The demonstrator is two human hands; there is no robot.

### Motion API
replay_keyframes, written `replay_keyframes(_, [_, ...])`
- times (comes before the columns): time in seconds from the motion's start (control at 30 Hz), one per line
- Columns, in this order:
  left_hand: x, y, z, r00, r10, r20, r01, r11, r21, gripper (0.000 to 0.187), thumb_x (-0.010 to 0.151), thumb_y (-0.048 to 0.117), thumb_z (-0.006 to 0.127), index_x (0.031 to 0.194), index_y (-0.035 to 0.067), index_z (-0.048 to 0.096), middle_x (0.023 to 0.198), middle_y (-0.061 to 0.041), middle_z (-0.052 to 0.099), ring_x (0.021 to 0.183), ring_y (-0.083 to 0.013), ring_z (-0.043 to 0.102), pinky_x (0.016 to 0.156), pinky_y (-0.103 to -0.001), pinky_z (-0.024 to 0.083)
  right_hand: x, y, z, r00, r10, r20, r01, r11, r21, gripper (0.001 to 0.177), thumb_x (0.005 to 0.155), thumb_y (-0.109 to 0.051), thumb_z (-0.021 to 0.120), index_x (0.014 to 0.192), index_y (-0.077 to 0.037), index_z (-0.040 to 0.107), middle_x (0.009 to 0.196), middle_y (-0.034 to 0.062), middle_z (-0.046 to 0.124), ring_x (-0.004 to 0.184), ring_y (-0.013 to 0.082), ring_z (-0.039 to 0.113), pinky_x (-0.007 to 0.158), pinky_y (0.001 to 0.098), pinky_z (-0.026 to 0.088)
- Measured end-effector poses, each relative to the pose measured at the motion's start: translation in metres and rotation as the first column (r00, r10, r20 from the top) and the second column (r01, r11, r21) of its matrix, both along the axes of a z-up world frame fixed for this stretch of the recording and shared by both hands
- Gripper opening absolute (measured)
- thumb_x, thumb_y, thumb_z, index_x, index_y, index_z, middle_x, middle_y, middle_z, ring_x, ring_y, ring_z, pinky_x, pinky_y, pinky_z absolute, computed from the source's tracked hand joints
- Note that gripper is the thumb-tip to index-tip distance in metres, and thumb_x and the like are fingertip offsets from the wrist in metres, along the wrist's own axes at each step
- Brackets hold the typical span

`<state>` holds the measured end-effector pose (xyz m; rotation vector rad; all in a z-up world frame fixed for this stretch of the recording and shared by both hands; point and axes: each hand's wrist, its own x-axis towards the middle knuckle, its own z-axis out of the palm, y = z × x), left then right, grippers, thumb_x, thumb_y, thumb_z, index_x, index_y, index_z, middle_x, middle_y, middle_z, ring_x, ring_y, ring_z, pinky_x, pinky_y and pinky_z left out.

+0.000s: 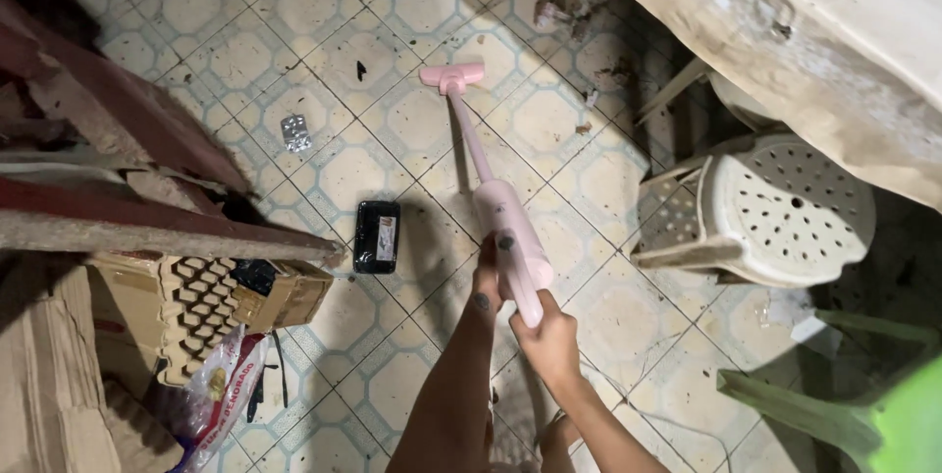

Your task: Use a portable vacuum cleaner to clean the tiled floor.

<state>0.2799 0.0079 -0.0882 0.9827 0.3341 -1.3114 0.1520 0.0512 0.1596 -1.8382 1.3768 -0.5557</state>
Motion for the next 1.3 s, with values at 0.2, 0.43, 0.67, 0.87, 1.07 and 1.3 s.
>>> replay_keyframes(0.2, [0.047,-0.022,-0.01,0.996,0.061,-0.066,-0.072,0.982,-0.176,0.074,0.094,0.057,0.059,0.151,0.011,0.047,0.135,-0.009,0.058,0.123,-0.025,0.057,0.102,-0.037,0.049,0.044,-0.032,-0.008,0.997,0.082,0.001,-0.082,0.997,-0.014,0.028,0.078,-0.016,0.071,0.101,-0.001,0.067,0.063,0.0233,0.066,0.059,0.0392,0.071,0.055,0.0446,0.054])
replay_keyframes(0.43, [0.097,-0.02,0.062,0.999,-0.043,0.014,0.044,0.991,-0.128,0.078,0.093,0.062,0.057,0.153,0.014,0.041,0.14,-0.008,0.057,0.126,-0.0238,0.057,0.103,-0.037,0.05,0.088,-0.052,-0.022,0.989,0.126,0.079,-0.118,0.988,-0.103,0.028,0.078,-0.016,0.069,0.101,0.001,0.068,0.068,0.0238,0.068,0.061,0.0387,0.072,0.056,0.0432,0.056])
replay_keyframes(0.67, [0.114,-0.046,0.034,0.994,-0.071,0.077,0.084,0.981,-0.177,0.073,0.101,0.063,0.045,0.154,0.013,0.044,0.137,-0.005,0.059,0.124,-0.0214,0.057,0.102,-0.037,0.049,0.122,-0.085,-0.021,0.993,0.115,0.021,-0.114,0.992,-0.056,0.029,0.08,-0.019,0.07,0.101,0.0,0.068,0.071,0.0255,0.069,0.067,0.0407,0.072,0.063,0.0457,0.056])
replay_keyframes(0.87, [0.124,-0.089,0.027,0.992,-0.085,0.092,0.082,0.996,0.031,0.075,0.101,0.065,0.041,0.148,0.008,0.05,0.135,-0.008,0.065,0.12,-0.0225,0.062,0.099,-0.037,0.052,0.13,-0.12,-0.02,0.988,0.151,0.008,-0.151,0.988,-0.036,0.032,0.08,-0.021,0.072,0.103,0.0,0.068,0.072,0.0251,0.069,0.07,0.0398,0.072,0.064,0.0449,0.056])
replay_keyframes(1.07, [0.13,-0.124,0.044,0.996,-0.067,0.055,0.056,0.981,0.184,0.076,0.096,0.068,0.046,0.145,0.01,0.054,0.133,-0.008,0.065,0.115,-0.0217,0.065,0.094,-0.037,0.055,0.136,-0.158,-0.017,0.979,0.2,0.035,-0.198,0.979,-0.054,0.033,0.079,-0.021,0.073,0.104,0.001,0.07,0.073,0.0237,0.07,0.069,0.0359,0.074,0.064,0.0418,0.057])
replay_keyframes(1.3, [0.122,-0.141,0.021,0.993,0.098,0.065,-0.104,0.989,0.109,0.071,0.098,0.063,0.053,0.137,0.005,0.063,0.126,-0.009,0.07,0.109,-0.0218,0.067,0.088,-0.036,0.055,0.144,-0.178,0.0,0.978,0.209,0.019,-0.21,0.975,0.075,0.032,0.078,-0.02,0.071,0.104,0.0,0.071,0.075,0.0228,0.072,0.071,0.0331,0.075,0.067,0.0411,0.057])
